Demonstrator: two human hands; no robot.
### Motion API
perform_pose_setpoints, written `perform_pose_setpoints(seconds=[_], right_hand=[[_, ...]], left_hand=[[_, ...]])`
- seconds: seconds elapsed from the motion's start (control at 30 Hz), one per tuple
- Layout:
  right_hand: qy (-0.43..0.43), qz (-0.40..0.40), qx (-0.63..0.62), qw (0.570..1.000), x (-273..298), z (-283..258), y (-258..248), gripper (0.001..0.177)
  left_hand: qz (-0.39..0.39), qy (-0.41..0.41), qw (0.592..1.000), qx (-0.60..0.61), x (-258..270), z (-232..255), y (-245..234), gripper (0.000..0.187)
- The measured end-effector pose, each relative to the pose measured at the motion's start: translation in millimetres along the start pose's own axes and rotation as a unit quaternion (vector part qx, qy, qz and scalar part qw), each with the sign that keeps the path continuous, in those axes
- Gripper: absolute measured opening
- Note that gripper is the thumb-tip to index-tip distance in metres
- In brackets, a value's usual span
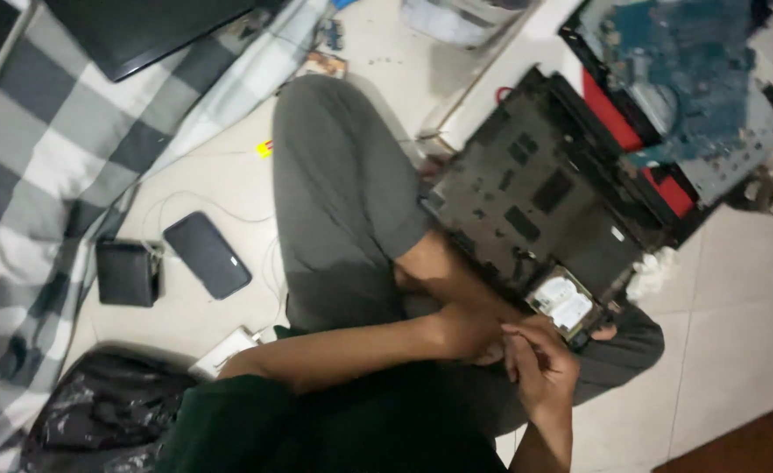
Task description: Cleaning a laptop fan and heatsink assembly using a screwdriver and a small brush while sitting on the floor.
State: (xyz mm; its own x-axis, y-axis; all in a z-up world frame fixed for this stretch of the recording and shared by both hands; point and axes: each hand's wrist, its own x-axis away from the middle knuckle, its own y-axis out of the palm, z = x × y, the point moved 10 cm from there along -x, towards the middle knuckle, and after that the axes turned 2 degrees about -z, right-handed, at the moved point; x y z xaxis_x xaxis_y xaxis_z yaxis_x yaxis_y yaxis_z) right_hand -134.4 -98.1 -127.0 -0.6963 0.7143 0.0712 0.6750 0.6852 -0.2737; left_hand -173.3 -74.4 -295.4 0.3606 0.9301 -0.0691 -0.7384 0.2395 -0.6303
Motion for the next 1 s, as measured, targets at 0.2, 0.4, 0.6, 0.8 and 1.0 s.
perform_pose_setpoints(seconds=[0.2,0.4,0.6,0.8,1.0], right_hand=[[0.058,0.069,0.04,0.995,1,39,-9,0.011],[0.108,0.06,0.068,0.99,-16,39,16,0.021],[0.131,0.103,-0.049,0.985,-25,56,24,0.011],[0.144,-0.024,0.03,0.989,-47,5,78,0.01],[0.243,-0.008,0.148,0.959,-46,12,66,0.004]], left_hand=[[-0.074,-0.188,0.978,0.059,44,-15,-59,0.027],[0.133,-0.105,0.985,0.011,98,-19,-130,0.061],[0.14,-0.079,0.937,0.311,147,6,-222,0.066],[0.182,-0.135,0.877,0.424,166,-3,-228,0.057],[0.169,-0.198,0.907,0.33,176,-8,-233,0.045]])
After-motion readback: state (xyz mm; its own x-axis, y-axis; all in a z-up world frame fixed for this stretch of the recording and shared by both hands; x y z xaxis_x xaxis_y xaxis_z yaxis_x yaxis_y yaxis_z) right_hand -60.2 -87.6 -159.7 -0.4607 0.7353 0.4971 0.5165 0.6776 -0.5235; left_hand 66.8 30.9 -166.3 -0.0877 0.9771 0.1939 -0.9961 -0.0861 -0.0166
